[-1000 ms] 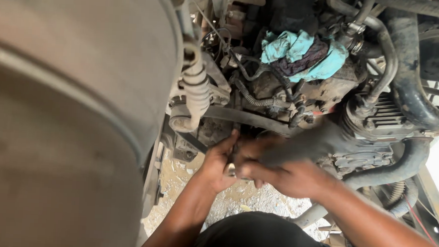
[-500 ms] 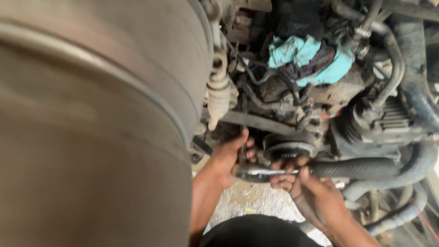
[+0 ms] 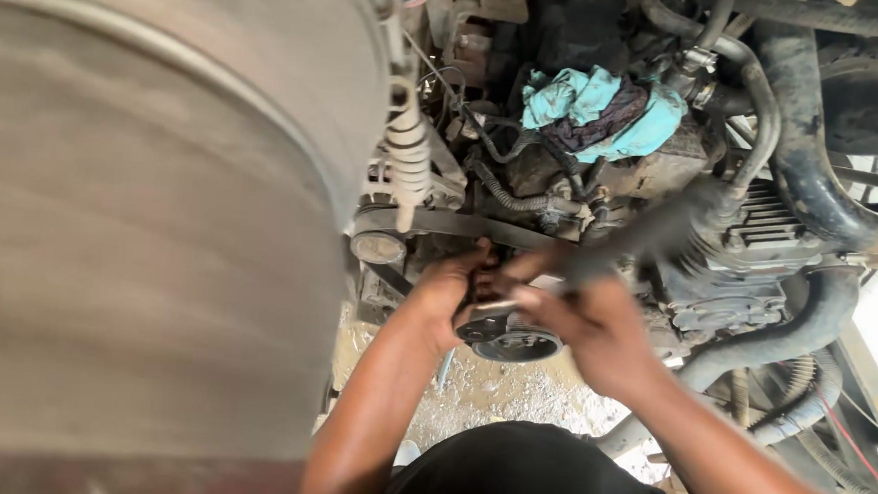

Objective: Using a ratchet and wrenches to replace or tension a drive belt on a vehicle engine.

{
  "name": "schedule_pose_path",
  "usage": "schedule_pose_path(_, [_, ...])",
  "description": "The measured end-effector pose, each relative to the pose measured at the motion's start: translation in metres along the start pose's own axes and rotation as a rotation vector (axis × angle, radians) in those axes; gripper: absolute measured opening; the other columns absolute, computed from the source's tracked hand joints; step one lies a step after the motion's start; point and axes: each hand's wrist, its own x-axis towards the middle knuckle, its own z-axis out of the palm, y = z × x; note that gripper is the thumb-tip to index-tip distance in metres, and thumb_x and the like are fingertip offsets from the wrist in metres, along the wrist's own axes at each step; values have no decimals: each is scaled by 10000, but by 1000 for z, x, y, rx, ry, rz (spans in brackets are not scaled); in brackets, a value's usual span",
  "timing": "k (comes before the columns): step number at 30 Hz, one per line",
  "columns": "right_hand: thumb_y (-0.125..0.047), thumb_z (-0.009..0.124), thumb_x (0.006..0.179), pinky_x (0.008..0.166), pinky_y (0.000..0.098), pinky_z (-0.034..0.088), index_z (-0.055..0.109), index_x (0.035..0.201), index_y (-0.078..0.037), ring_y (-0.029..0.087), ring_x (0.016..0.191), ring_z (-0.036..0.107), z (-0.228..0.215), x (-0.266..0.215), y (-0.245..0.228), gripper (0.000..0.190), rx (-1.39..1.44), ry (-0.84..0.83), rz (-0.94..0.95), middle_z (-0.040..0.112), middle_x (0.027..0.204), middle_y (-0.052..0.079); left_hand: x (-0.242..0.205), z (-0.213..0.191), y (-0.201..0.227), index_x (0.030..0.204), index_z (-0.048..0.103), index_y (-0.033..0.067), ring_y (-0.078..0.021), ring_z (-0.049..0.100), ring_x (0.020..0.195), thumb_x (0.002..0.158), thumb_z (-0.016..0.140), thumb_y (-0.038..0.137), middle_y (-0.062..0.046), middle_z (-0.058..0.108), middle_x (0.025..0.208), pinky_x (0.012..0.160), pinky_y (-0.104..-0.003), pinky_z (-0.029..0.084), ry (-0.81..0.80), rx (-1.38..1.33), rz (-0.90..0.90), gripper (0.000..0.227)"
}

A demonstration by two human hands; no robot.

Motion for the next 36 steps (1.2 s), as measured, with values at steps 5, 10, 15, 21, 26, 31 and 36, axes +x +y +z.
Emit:
schedule_pose_path(5, [-188, 660, 974, 736, 367, 559, 685, 1087, -47, 192, 842, 700, 10, 9, -7, 183, -420, -163, -138, 723, 953, 106, 30, -31, -21, 1113, 638, 47, -158, 643, 713, 853, 575, 29, -79, 677, 936, 547, -268, 505, 41, 355, 206, 268])
schedule_pose_path(10, [-170, 639, 1005, 794, 411, 579, 722, 1005, -38, 253, 898, 716, -8, -53, 94, 155, 237, 54, 26, 740, 1037, 166, 4, 11, 4, 1014, 583, 133, -104, 539, 658, 1011, 553, 398, 16, 561, 838, 585, -316, 497, 278, 357, -56, 266])
schedule_pose_path(15, [-238, 597, 1000, 895, 382, 563, 668, 974, -59, 233, 906, 711, 3, -65, 90, 194, 1311, 408, 555, 714, 1127, 192, 32, -19, -2, 908, 464, 111, -122, 424, 591, 1068, 497, 240, 9, 425, 710, 556, -284, 435, -177, -123, -121, 208])
schedule_pose_path(21, [-155, 579, 1064, 859, 375, 584, 645, 1033, -3, 202, 915, 689, -1, -39, 72, 169, 621, 8, 66, 744, 1156, 183, 14, -19, 5, 728, 429, 147, -126, 388, 505, 1060, 566, 335, 26, 376, 637, 466, -278, 393, -18, 292, -4, 406])
schedule_pose_path(26, [-148, 601, 1062, 801, 323, 567, 634, 1111, -10, 166, 878, 669, 19, -38, 69, 150, 320, -34, -5, 755, 1062, 136, 43, -82, 0, 751, 526, 159, -95, 443, 546, 1083, 593, 332, 49, 429, 671, 476, -253, 419, -213, 214, -2, 381])
schedule_pose_path(31, [-142, 583, 1041, 787, 344, 548, 609, 1138, 10, 201, 882, 666, 4, -62, 143, 182, 480, 28, 80, 730, 1036, 150, 31, -94, -7, 809, 545, 140, -111, 478, 602, 1070, 586, 320, 28, 471, 722, 528, -270, 440, -192, 162, 95, 320])
schedule_pose_path(36, [-134, 526, 1012, 772, 374, 526, 584, 1141, 41, 250, 879, 657, -28, -114, 212, 225, 763, 160, 216, 706, 1041, 184, 32, -86, -26, 867, 564, 121, -129, 513, 658, 1057, 579, 308, 6, 512, 773, 580, -288, 461, -165, 160, 137, 267])
